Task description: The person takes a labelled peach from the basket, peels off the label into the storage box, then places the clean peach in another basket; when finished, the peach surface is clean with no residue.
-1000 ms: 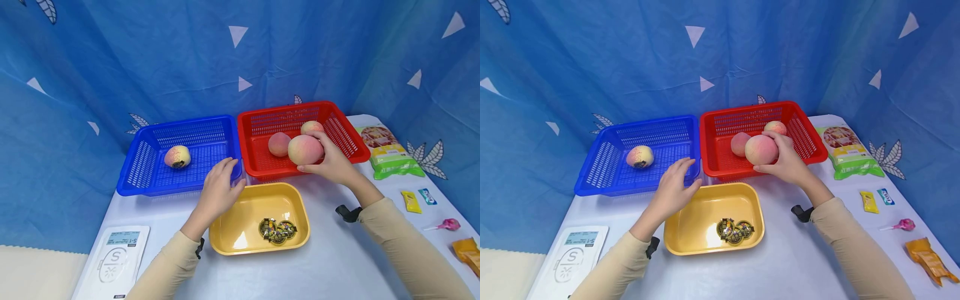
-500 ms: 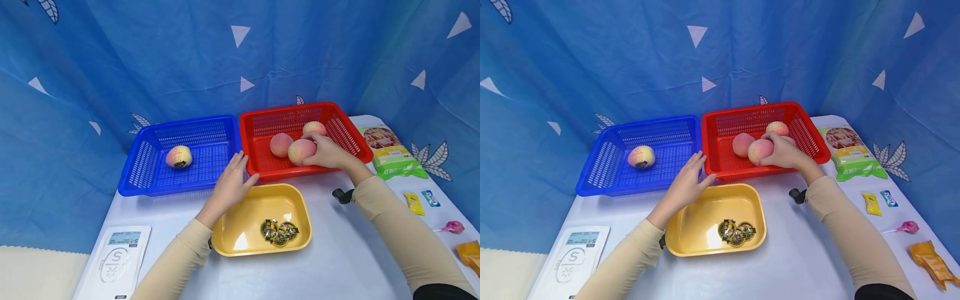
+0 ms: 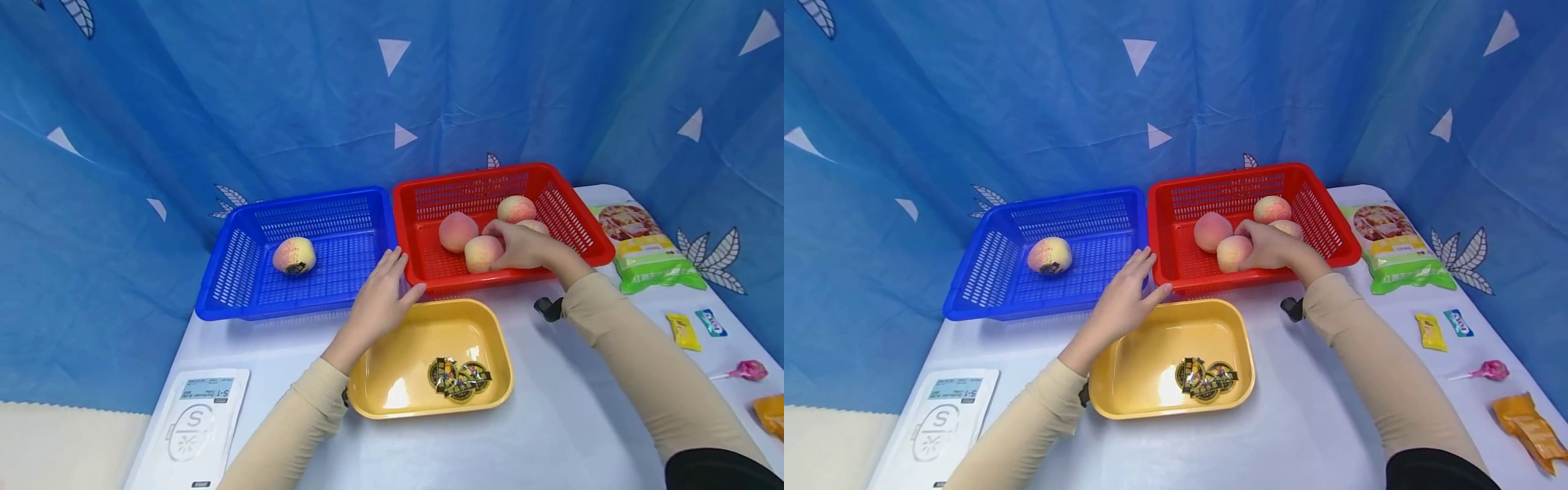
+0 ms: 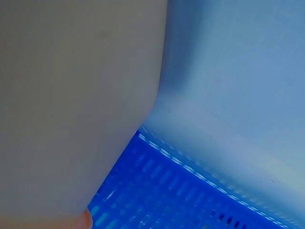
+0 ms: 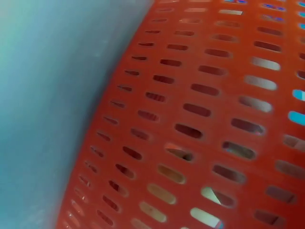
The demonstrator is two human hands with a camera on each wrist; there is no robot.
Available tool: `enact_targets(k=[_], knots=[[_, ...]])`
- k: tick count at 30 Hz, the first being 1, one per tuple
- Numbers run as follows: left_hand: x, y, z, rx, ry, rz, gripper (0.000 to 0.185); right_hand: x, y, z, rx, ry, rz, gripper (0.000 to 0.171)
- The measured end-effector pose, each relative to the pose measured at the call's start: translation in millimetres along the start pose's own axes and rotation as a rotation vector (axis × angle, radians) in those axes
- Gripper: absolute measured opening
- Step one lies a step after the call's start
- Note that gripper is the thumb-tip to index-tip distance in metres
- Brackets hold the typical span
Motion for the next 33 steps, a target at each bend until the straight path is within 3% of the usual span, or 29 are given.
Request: enact_targets(k=[5, 10, 15, 19, 24, 33], knots=[[-0.3, 0.9, 0.3, -0.007, 0.004, 0.000, 0.070, 1, 2, -2, -0.036, 0.011, -0.001, 0.062], [-1.8, 2.0, 2.2, -0.055, 0.032, 0.009, 0.066, -5, 10, 4, -0.069, -0.054, -0.001, 0.069], [-8.1, 4.8, 12.1, -0.143, 0.034, -0.002, 0.062, -11, 27, 12, -0.023, -0.172, 0.071, 0.062], [-21.1, 11.8, 26.7, -0.154, 0.025, -0.003, 0.065, -14, 46, 10, 0.071, -0.238, 0.179, 0.054], [-45.9, 39.0, 55.9, -0.140, -0.046, 0.051, 0.066, -15, 74, 0, 0.168, -0.252, 0.296, 0.049], [-86.0, 109.9, 112.7, -0.080, -0.197, 0.237, 0.079, -3, 130, -22, 0.074, -0.171, 0.376, 0.057]])
Point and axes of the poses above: each hand's wrist, its own x-axis towards the middle knuckle, its own z-axis out of the back of the hand, y = z × x, the point moved 6 cm from there along x, towards the middle knuckle, and after that the axes turned 1 degree about y, right-handed, at the moved point
